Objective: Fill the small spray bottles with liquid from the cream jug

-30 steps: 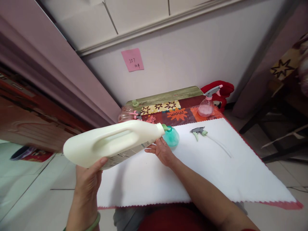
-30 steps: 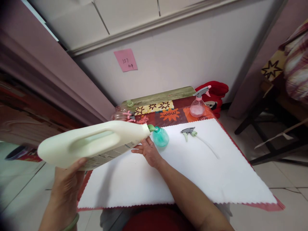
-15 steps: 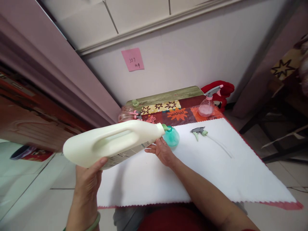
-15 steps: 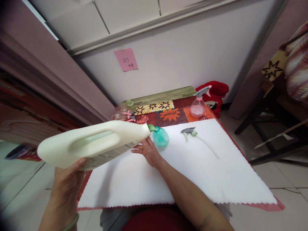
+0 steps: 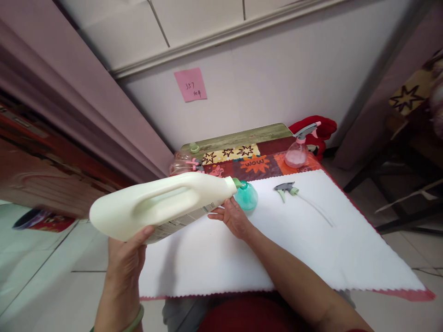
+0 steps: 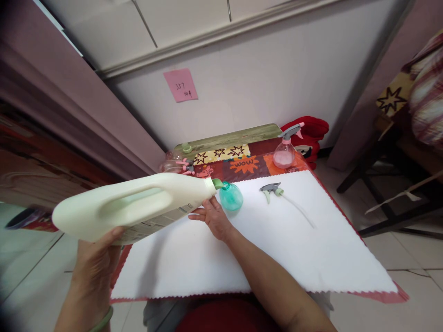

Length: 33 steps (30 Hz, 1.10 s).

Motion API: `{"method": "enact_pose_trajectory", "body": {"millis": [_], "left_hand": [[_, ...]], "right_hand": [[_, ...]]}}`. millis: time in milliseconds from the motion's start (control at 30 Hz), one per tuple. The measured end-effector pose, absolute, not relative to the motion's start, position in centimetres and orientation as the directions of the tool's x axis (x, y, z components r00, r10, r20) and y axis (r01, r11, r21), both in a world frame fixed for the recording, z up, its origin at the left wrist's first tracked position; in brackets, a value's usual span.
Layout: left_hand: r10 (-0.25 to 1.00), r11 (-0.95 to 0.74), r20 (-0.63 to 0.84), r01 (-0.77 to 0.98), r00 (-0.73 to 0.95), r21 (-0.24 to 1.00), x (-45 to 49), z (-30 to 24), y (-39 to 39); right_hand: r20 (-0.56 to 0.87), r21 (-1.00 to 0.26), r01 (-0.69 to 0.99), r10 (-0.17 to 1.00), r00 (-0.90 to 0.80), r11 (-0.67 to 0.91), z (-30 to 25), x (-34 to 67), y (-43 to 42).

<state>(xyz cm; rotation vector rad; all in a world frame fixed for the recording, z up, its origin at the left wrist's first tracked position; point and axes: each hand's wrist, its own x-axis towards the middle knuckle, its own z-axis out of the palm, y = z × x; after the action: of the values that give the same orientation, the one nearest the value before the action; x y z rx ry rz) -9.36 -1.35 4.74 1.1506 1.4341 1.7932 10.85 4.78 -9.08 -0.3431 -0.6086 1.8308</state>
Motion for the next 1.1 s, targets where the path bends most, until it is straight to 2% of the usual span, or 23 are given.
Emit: {"method": "enact_pose_trajectory", "body": {"millis": [1100], "left_hand": [[0.849, -0.290, 0.275, 0.037, -0.451, 0.956, -9.58, 4.62, -1.30]], "right_hand": [[0.074, -0.544, -0.801, 0.937, -0.342, -0.249, -9.33, 10.80, 4.90]]}}
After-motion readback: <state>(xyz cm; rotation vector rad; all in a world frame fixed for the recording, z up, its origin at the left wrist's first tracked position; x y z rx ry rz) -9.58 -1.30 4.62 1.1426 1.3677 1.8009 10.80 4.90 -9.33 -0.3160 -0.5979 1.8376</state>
